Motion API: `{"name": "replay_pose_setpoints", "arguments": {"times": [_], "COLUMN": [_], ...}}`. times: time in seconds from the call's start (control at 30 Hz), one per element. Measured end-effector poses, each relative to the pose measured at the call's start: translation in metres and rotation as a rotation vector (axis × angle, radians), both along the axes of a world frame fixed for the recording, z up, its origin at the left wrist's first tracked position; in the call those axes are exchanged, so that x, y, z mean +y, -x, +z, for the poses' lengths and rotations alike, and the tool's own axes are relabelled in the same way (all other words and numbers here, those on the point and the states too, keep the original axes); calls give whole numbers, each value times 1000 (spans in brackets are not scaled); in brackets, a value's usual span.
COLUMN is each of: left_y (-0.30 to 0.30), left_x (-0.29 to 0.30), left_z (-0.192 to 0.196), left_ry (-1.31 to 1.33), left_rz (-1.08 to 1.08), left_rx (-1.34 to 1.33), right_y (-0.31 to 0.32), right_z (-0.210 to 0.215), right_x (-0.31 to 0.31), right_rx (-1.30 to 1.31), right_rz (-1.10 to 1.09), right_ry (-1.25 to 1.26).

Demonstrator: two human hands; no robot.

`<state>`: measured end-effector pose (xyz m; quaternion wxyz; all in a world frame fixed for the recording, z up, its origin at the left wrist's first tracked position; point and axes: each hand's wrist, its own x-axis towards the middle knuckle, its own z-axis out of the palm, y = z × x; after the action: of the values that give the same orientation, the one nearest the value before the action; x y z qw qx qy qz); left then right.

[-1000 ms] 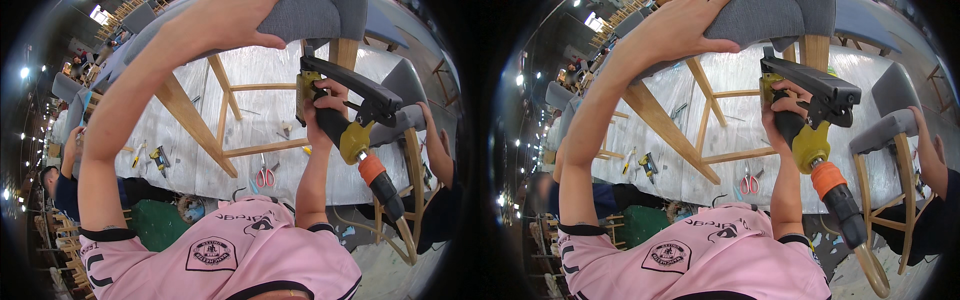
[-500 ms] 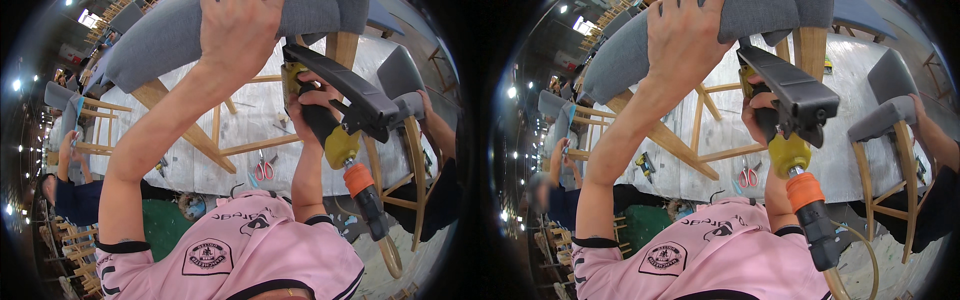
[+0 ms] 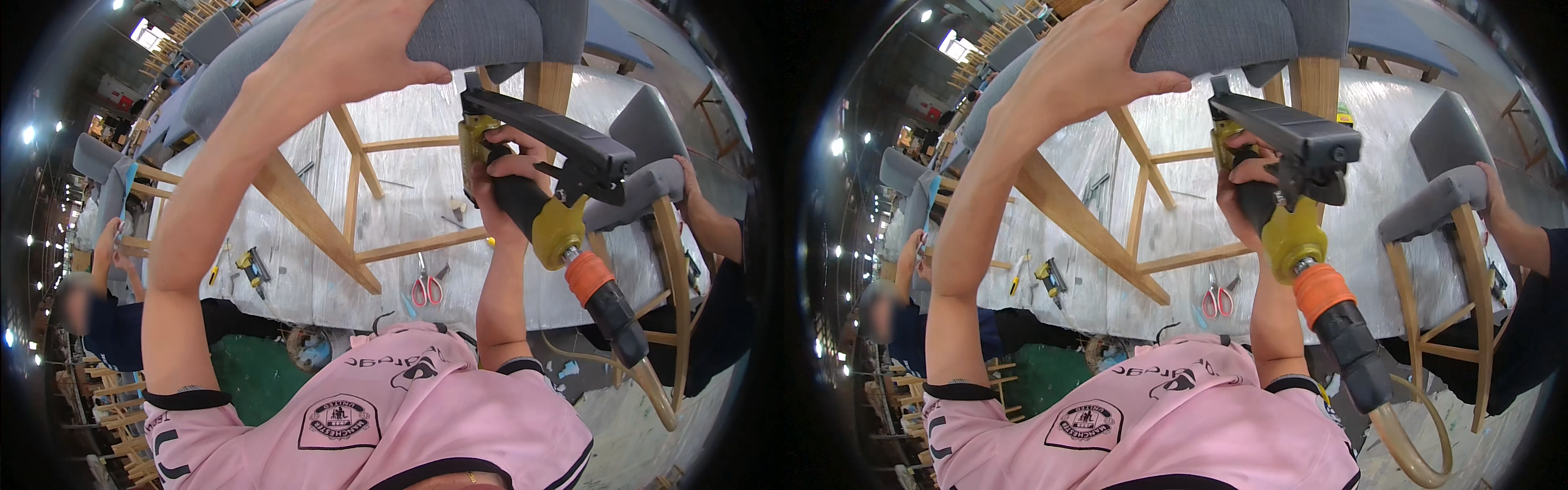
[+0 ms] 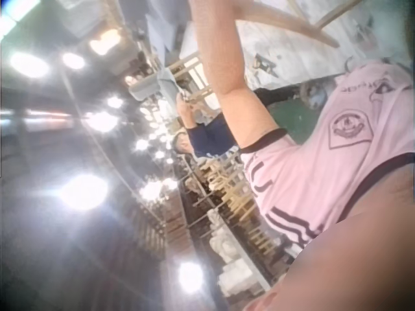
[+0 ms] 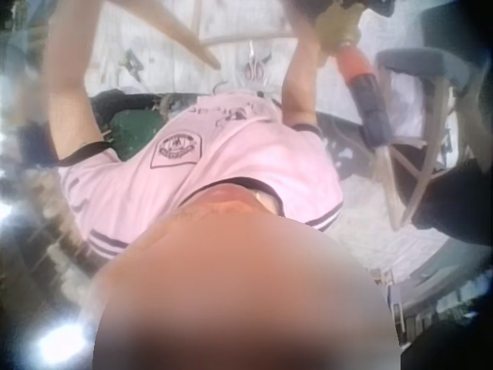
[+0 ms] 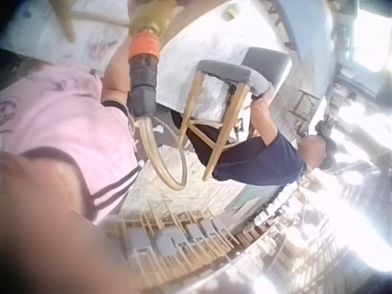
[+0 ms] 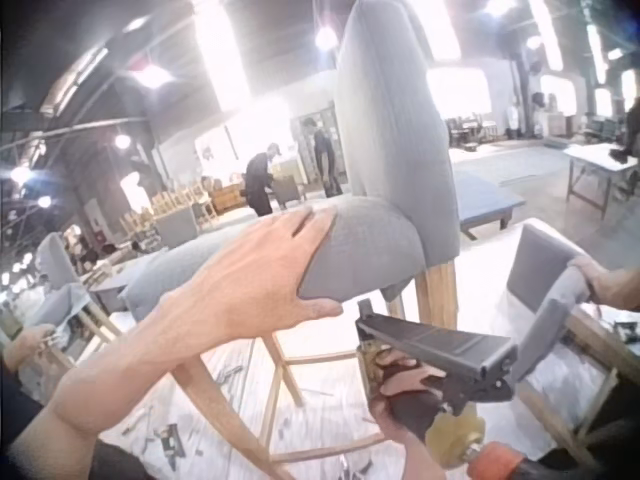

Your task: The person upholsters a wooden chair by stretching and securing gray fabric over the seat. They use scissors to trim excess fabric, a staple gun to attach the fabric to the underside of the seat, and a screwdriver to adjust components. The process involves repeated folding, pulling, and stapling to achieve a tight fit.

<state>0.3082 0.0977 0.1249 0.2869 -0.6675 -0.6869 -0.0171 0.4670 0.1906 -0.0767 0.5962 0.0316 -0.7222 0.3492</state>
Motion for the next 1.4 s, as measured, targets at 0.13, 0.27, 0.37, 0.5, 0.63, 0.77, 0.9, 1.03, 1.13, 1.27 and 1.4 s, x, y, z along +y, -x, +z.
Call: {"name": "replay_pose_setpoints", "arguments": {"times": [0.13,0.27,0.37,0.5,0.63,0.77,0.9,1.03,1.13,1.27,1.4], "left_y": [2,-6,-12,-18,-22,-17,-4,-5,-2,-3,-2], "left_x": [3,3,3,2,0,-10,-22,-17,-14,-14,-14], "left_z": [-13,-24,-31,-31,-34,-21,-18,-34,-38,-41,-44], "left_ry": [-66,-184,-247,-259,-256,-165,-178,-257,-317,-333,-367], "left_rz": [36,59,53,86,151,20,0,63,47,45,17], "left_rx": [82,134,163,195,262,118,162,149,155,155,172], "right_y": [3,-1,8,9,13,16,13,8,10,15,15], "right_z": [-8,0,6,4,6,6,11,-2,-2,4,7], "right_x": [-2,-5,-7,-10,-14,-12,-15,-21,-23,-16,-19], "right_rx": [104,-4,45,24,71,107,67,88,109,84,56], "right_rz": [60,-43,56,140,110,87,63,90,98,132,90], "right_ry": [69,-10,49,132,67,48,31,63,70,-14,-33]}}
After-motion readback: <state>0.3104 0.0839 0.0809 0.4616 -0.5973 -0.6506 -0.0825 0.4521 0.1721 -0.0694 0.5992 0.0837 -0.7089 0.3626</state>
